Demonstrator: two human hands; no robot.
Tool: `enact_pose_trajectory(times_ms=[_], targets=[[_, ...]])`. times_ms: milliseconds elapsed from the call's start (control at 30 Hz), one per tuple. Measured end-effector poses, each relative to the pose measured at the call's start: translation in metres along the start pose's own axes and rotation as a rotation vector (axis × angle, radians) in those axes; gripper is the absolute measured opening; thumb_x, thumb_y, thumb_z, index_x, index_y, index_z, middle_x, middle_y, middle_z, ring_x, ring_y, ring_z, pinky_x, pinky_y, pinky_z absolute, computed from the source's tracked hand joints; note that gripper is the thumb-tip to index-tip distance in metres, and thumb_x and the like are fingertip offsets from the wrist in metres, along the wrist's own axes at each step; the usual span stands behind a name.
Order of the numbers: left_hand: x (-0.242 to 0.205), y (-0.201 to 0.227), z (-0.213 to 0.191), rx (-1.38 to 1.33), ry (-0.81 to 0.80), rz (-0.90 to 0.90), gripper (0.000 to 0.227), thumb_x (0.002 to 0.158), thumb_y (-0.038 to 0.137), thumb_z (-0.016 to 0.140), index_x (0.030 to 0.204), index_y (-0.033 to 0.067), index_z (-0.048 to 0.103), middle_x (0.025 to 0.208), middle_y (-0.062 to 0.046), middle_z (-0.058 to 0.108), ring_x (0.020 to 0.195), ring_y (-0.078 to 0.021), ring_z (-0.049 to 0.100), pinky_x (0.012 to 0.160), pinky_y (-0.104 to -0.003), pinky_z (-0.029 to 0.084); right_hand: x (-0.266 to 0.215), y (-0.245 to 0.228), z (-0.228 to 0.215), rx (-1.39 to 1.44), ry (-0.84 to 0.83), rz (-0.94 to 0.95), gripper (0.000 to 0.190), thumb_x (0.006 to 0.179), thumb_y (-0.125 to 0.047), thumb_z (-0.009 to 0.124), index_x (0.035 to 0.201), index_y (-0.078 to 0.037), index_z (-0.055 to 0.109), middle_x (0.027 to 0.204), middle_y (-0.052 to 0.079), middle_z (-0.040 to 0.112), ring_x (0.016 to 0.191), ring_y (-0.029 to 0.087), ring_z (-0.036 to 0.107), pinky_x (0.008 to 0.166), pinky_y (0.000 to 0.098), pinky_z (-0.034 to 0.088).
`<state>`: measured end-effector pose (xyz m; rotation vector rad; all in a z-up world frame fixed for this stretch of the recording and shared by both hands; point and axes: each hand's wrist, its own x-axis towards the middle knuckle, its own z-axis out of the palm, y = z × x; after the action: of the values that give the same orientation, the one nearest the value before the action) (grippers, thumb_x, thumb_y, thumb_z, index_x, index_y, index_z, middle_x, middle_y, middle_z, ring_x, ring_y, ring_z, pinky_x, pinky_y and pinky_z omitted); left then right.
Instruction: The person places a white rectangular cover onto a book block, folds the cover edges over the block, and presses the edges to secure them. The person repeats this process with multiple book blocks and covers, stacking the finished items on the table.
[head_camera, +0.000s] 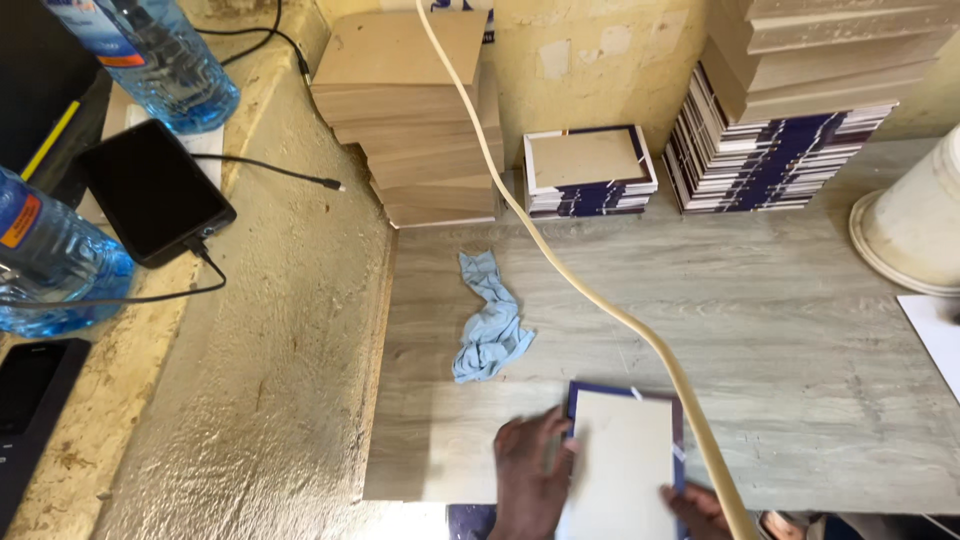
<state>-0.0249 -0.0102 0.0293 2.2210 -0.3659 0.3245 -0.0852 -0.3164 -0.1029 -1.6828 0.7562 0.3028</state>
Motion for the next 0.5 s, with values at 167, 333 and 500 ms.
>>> enact_pose_trajectory(times_ms=[167, 333, 500], targets=[[0.006, -0.033, -0.022, 0.062, 0.298, -0.274, 0.028, 0.097, 0.037, 0.067, 0.105, 0.015, 0.084, 0.102, -0.002, 0.087, 0.1, -0.0266, 0.08, 0.09, -0.044, 0.058, -0.02, -0.226, -0.023, -0.542, 0.203, -0.727, 0.042, 0.105, -0.044, 0.056, 0.134, -0.024, 0.08, 0.074, -0.006, 0.067, 0.075, 0.007, 0.062, 0.069, 0.0319, 0.052], [0.011, -0.036, -0.023, -0.097, 0.181, -0.348, 0.013, 0.09, 0.025, 0.076, 0.097, 0.0228, 0.086, 0.096, 0.007, 0.089, 0.095, -0.0178, 0.081, 0.089, -0.036, 0.058, 0.072, -0.386, 0.058, -0.697, 0.236, -1.664, 0.079, 0.073, 0.015, 0.05, 0.141, -0.018, 0.073, 0.148, 0.003, 0.073, 0.133, 0.025, 0.071, 0.105, 0.0405, 0.052], [0.045, -0.029, -0.053, -0.217, 0.15, -0.297, 0.01, 0.089, 0.021, 0.076, 0.091, 0.0236, 0.085, 0.088, 0.009, 0.088, 0.083, -0.0147, 0.082, 0.077, -0.032, 0.061, 0.189, -0.419, 0.11, -1.004, 0.496, -1.76, 0.07, 0.063, 0.004, 0.07, 0.127, -0.021, 0.081, 0.14, -0.003, 0.078, 0.134, 0.021, 0.069, 0.106, 0.0396, 0.047]])
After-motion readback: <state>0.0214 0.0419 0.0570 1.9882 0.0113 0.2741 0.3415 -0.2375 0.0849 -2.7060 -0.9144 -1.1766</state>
